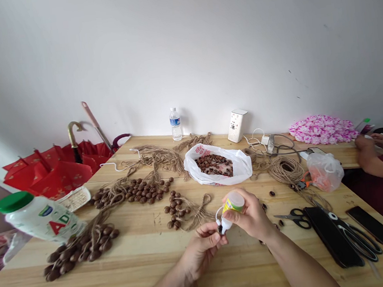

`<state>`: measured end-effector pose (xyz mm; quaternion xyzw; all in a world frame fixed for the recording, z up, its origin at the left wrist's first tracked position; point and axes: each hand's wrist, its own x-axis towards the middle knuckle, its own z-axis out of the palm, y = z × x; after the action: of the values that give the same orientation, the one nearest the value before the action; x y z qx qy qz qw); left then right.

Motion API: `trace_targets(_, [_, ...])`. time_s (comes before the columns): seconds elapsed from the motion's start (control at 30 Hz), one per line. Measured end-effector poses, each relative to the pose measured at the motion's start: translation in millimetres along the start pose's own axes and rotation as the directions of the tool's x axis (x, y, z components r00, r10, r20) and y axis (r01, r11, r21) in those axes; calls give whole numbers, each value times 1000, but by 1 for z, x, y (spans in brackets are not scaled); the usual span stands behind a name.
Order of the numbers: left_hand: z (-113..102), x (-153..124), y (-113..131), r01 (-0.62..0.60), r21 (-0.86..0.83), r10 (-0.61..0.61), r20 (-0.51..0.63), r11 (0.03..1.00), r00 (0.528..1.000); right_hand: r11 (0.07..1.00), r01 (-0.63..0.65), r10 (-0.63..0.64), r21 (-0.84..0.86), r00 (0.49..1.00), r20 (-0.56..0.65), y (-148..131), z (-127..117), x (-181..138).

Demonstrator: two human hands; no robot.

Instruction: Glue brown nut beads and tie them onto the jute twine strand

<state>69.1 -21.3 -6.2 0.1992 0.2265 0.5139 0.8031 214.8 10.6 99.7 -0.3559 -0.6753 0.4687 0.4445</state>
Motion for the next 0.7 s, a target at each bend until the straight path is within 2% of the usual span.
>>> trace_targets(0.43, [-1,-1,-2,-15,11,15,18,1000,1000,1000,3,-3,3,998,62,-5,0,0])
trace_targets(0.7, [-1,-1,1,-14,-8,13,-13,1000,1000,999,14,-13,-42,1000,12,-11,-2,1])
